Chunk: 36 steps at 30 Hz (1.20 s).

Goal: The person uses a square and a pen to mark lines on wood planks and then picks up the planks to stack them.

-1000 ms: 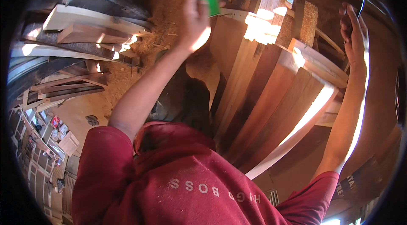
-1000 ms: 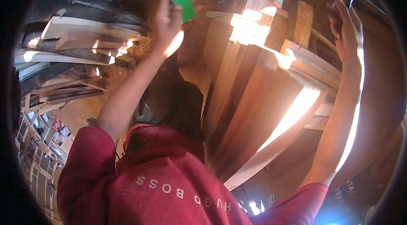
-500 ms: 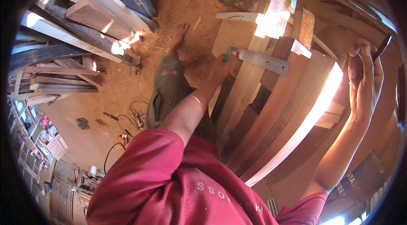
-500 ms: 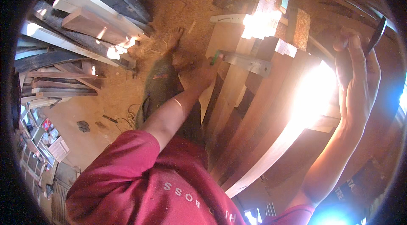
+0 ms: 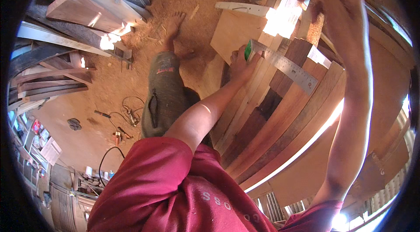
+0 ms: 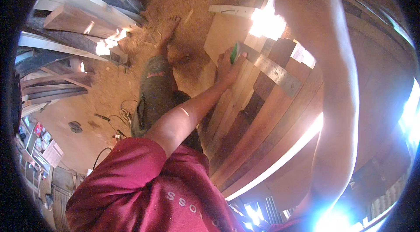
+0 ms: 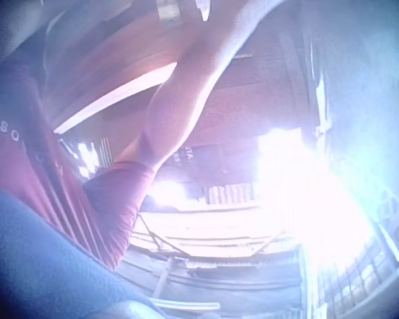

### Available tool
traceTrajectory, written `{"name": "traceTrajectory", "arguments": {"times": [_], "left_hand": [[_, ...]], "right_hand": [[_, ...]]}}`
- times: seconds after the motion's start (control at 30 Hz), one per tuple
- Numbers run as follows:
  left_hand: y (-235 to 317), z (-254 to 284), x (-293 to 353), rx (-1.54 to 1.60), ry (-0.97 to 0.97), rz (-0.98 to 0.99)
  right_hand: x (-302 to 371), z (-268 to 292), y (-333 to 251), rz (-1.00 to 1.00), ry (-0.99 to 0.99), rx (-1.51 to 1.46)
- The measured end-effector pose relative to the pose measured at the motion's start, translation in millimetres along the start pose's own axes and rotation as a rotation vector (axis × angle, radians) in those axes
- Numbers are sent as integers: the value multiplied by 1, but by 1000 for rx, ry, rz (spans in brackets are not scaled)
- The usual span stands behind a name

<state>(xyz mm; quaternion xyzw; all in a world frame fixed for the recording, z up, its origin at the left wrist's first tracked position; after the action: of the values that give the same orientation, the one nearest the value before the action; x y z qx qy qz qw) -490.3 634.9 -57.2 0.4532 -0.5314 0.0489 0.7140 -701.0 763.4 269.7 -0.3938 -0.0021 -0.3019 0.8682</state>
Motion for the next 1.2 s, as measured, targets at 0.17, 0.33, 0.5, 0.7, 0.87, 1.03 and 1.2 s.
{"name": "traceTrajectory", "arguments": {"times": [0.17, 0.33, 0.5, 0.7, 0.87, 1.03, 1.2], "left_hand": [[4, 0, 3, -36, 36, 27], [-4, -3, 0, -56, 6, 82], [-6, -8, -4, -70, 41, -7], [-3, -7, -4, -66, 52, 8], [2, -5, -1, -46, 93, -40], [3, -3, -2, -60, 145, -70], [6, -1, 0, -27, 133, -54]], "right_hand": [[-31, -49, 4, 303, -183, 461], [-35, -77, 20, 500, -327, 463], [-46, -77, 48, 290, -405, 550], [-46, -83, 52, 313, -351, 569], [-55, -85, 63, 357, -362, 591], [-64, -93, 66, 213, -435, 587], [-70, -98, 88, 188, -416, 589]]}}
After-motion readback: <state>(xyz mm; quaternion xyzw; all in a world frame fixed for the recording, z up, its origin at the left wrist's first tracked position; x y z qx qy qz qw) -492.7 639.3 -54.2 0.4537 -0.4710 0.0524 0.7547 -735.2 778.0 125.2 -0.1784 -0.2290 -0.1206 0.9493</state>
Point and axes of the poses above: each hand's wrist, its own x-axis away from the middle knuckle, its own z-axis out of the back of the hand, y = z × x, the point moved 7 cm from there along -x, towards the middle knuckle, and after that the axes turned 7 degrees about z, right-handed, at the moved point
